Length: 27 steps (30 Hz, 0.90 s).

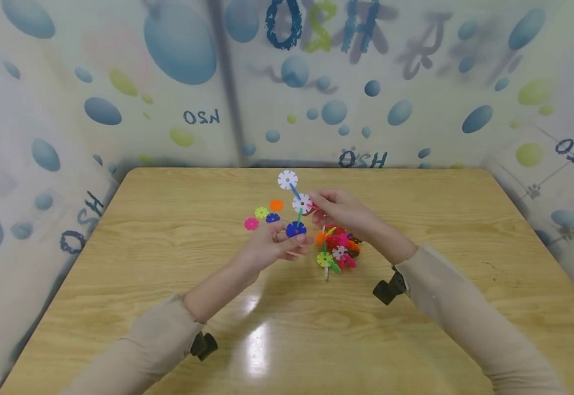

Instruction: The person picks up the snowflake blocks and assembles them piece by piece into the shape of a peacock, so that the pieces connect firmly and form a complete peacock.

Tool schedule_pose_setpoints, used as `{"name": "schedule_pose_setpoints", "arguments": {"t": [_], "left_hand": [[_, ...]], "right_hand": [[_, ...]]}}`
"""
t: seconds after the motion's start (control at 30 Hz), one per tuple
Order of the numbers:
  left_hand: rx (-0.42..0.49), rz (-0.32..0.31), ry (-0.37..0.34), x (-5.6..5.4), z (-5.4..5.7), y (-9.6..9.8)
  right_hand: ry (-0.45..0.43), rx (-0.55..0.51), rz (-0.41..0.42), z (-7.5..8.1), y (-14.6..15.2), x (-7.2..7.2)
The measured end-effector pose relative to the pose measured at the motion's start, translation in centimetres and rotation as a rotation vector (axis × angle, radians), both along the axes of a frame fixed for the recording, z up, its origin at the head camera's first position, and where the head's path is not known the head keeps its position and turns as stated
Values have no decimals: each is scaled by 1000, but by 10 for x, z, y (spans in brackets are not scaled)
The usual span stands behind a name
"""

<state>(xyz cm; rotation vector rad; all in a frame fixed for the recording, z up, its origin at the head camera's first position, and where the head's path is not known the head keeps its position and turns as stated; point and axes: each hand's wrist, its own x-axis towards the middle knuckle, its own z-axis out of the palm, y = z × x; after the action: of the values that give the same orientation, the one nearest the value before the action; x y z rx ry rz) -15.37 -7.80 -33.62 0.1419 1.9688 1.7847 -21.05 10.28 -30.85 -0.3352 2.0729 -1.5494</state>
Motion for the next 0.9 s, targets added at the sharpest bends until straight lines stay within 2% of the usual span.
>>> {"name": "schedule_pose_setpoints", "arguments": {"t": [0.13,0.23,0.37,0.43,0.5,0.63,0.73,0.9], "left_hand": [[-23,-20,0,-1,-2,3],[-37,-66,-3,-3,-4,4],[-153,-116,15,-9,-5,-2],[-222,-108,19,-13,-5,-7],[-241,-89,-3,-18,-5,-10],[-147,-71,-89,-27,-8,-7],[-47,-17,-166,-32,-14,2],[65,102,-247,-38,-25,16]], "right_hand": [[-40,-20,1,1,2,-1],[-118,-56,28,1,4,-4],[-229,-67,71,-1,9,-11],[-266,-39,80,-4,11,-14],[-285,-2,93,-7,13,-16],[-298,83,148,-12,13,-19],[-303,127,167,-16,12,-21],[-308,152,110,-24,8,-24]]}}
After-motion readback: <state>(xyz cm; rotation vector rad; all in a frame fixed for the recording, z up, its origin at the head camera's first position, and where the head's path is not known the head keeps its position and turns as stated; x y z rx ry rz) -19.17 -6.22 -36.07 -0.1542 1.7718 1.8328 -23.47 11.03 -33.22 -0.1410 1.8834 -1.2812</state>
